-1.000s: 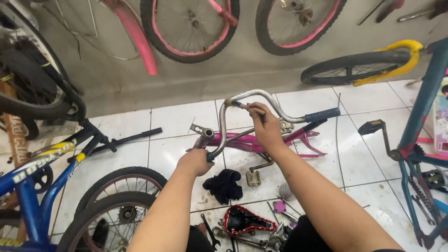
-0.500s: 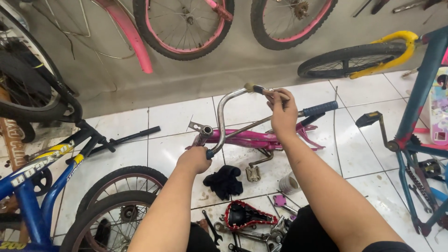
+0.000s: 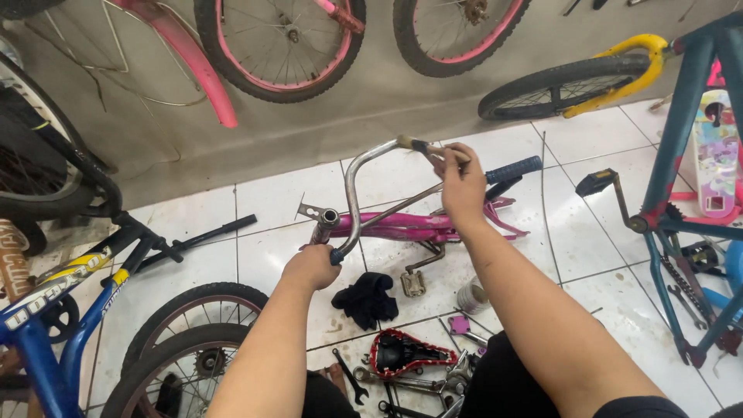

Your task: Wiping and cleaning a bicycle handlebar and frame assembly using a cloth.

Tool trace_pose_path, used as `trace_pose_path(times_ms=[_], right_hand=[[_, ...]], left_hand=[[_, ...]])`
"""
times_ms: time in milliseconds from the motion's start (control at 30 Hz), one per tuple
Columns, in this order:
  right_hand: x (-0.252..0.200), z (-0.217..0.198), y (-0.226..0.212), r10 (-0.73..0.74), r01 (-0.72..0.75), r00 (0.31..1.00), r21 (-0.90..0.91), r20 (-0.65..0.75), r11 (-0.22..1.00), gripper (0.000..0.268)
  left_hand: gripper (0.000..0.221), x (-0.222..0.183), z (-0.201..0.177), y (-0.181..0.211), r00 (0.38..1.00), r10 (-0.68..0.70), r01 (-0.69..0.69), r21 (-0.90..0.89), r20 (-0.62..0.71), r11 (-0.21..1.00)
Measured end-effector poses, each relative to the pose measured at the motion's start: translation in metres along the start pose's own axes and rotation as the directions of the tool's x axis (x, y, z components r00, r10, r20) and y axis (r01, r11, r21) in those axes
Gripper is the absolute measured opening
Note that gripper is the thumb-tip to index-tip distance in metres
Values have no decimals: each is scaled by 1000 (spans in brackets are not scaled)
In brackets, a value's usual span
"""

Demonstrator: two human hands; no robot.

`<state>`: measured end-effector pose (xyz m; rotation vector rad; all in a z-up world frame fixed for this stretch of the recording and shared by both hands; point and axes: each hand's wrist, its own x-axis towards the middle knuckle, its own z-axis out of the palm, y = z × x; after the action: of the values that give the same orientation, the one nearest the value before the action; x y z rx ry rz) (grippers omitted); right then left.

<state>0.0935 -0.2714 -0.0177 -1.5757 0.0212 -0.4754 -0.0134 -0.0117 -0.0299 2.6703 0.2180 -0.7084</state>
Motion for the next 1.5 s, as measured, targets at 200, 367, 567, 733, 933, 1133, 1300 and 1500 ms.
trace_pose_path(times_ms=[200, 367, 567, 733, 933, 1133, 1300, 1500], right_hand=[[1, -33, 3, -59, 55, 998, -190, -13, 980, 15], [-14, -27, -24, -75, 77, 997, -161, 20, 984, 15], [-2, -43, -17, 58, -35, 996, -325, 62, 945, 20], [6, -62, -22, 143, -128, 990, -399, 8, 908, 18], [-2, -58, -45, 19, 18, 997, -489, 72, 872, 22], [-2, -77, -66, 93, -24, 993, -652, 71, 758, 22], [-3, -98, -75, 35, 7, 998, -692, 46, 722, 23], [-16, -125, -75, 198, -34, 972, -765, 124, 643, 34]], left_hand=[[44, 7, 9, -5, 1000, 9, -9, 9, -15, 1000], [43, 8, 9, -4, 1000, 1, -1, 14, -27, 1000], [41, 16, 13, -8, 1000, -8, 9, 13, -19, 1000], [42, 27, 21, -13, 1000, -6, 6, 7, -28, 1000], [41, 28, 21, -14, 1000, -16, 16, -6, -20, 1000], [40, 32, 19, -15, 1000, -13, 13, -57, -8, 998], [37, 29, 16, -11, 1000, -12, 12, -61, 2, 998], [40, -4, -2, 7, 996, -43, 53, -113, 83, 992]])
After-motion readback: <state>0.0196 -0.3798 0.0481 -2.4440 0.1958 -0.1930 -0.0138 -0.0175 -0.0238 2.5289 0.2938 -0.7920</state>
